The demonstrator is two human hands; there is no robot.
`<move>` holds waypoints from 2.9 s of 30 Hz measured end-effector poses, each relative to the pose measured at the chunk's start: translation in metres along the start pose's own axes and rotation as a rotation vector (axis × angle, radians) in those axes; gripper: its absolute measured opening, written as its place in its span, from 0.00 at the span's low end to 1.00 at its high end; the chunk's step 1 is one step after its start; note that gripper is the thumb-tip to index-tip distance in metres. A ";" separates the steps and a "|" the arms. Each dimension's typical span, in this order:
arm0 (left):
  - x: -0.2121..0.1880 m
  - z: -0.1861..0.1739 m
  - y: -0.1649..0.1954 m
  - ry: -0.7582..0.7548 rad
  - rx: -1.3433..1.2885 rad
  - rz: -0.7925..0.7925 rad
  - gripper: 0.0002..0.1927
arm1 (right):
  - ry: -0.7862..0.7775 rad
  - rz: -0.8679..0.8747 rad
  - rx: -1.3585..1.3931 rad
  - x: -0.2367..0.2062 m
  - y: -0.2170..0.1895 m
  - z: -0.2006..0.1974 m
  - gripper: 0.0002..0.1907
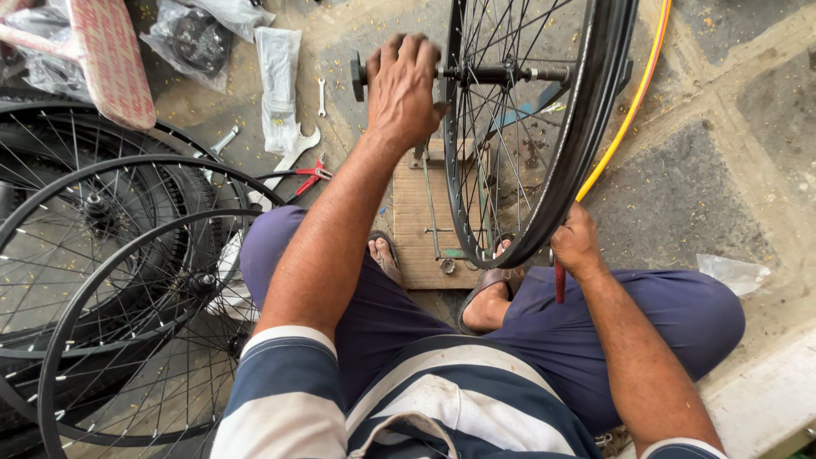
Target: The person sits on the floor in front of a bicycle wheel held in a truing stand. They spin the wheel, use a spoke wrench to turn spoke nipples at the rim, and check the rim as they work around it.
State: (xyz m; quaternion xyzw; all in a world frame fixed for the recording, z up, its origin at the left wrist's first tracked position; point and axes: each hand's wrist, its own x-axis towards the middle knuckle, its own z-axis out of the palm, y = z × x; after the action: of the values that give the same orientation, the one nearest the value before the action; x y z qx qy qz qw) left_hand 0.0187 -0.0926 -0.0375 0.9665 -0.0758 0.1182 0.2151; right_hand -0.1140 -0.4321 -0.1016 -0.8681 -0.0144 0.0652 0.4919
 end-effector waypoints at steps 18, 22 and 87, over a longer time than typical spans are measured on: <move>0.010 -0.004 0.001 0.080 -0.158 0.056 0.11 | -0.034 -0.021 -0.017 0.005 -0.004 0.000 0.17; 0.007 -0.006 0.004 0.302 -0.086 0.139 0.24 | 0.025 0.050 0.345 0.003 -0.022 -0.001 0.14; -0.113 0.043 0.055 -0.151 -1.431 -0.261 0.47 | 0.277 -0.060 0.663 -0.017 -0.001 -0.017 0.12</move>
State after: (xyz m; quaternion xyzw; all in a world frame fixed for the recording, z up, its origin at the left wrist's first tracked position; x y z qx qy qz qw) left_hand -0.0919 -0.1495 -0.0831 0.5959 -0.0333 -0.0537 0.8006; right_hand -0.1286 -0.4480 -0.0906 -0.6611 0.0489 -0.0663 0.7458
